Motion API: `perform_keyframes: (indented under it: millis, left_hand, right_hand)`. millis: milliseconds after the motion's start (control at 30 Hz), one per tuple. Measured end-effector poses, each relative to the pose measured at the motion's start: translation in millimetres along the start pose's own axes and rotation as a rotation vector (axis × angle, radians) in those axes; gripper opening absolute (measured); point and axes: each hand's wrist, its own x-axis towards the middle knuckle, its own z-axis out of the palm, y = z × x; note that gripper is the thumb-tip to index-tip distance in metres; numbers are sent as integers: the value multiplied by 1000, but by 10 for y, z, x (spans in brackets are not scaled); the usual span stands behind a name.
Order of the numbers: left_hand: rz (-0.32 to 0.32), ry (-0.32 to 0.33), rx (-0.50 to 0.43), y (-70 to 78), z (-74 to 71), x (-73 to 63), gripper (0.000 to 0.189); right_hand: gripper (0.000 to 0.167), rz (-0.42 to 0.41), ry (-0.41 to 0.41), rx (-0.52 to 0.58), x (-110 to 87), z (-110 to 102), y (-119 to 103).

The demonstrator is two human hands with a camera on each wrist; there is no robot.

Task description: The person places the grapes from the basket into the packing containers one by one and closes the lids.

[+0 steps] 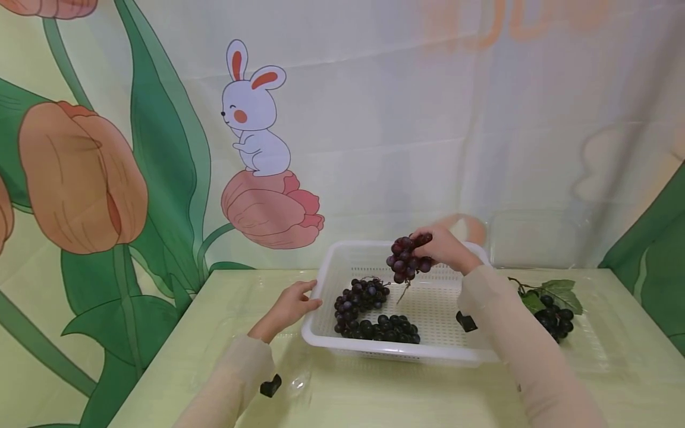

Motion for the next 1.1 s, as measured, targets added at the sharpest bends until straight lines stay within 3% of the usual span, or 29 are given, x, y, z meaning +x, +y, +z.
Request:
perform_keyframes:
  millis: [233, 500, 1100]
  left_hand:
    - [14, 4, 11, -14, 10, 2, 51]
    - [21, 2, -1, -18, 12, 1, 51]
    - [18, 6, 36, 18, 8, 15, 52]
  right_hand:
    - [35, 18, 115, -126, -129, -176, -109]
    - [41, 42, 69, -45, -306, -373, -188]
    - [42, 69, 134, -57, -602, -746, -2]
